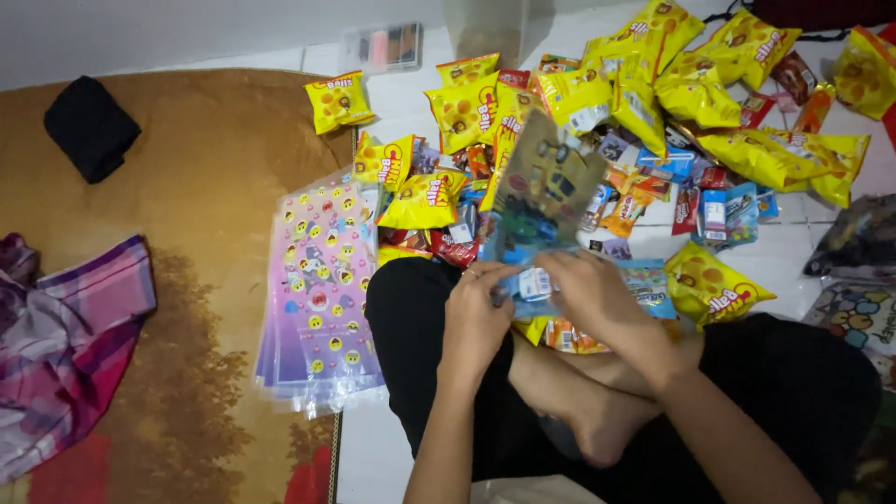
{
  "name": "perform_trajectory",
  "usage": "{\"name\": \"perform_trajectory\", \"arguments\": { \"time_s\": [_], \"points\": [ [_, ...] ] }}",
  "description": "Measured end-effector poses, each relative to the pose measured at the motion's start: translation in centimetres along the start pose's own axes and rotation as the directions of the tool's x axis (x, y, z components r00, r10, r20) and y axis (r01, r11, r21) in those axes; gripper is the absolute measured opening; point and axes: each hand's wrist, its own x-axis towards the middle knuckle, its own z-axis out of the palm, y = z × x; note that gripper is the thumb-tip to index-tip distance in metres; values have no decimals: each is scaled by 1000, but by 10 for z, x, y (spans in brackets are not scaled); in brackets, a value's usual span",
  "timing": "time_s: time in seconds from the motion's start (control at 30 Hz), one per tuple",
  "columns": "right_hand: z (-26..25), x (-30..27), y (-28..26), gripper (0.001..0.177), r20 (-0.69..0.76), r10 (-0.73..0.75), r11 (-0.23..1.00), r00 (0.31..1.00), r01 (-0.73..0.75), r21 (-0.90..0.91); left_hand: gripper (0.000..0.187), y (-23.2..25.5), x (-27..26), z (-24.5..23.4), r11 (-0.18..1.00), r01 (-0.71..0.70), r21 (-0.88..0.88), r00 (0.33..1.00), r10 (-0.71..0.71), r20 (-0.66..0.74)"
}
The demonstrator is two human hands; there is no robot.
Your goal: Packing small yellow snack packets into a larger clear plastic bag while sitting on the floor.
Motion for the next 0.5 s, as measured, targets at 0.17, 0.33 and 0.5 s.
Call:
{"name": "perform_trajectory", "arguments": {
  "time_s": [0.17,0.33,0.5],
  "points": [
    [9,27,-20,55,97,85,984,992,-68,-164,42,-16,13,-8,998,57,-5,998,-57,-1],
    [40,48,11,93,256,155,955,954,-78,-286,50,-46,36,2,995,99,11,994,-100,37],
    [8,61,13,79,235,97,981,967,-53,-186,46,-30,41,-6,995,56,83,997,-59,42]
  ]
}}
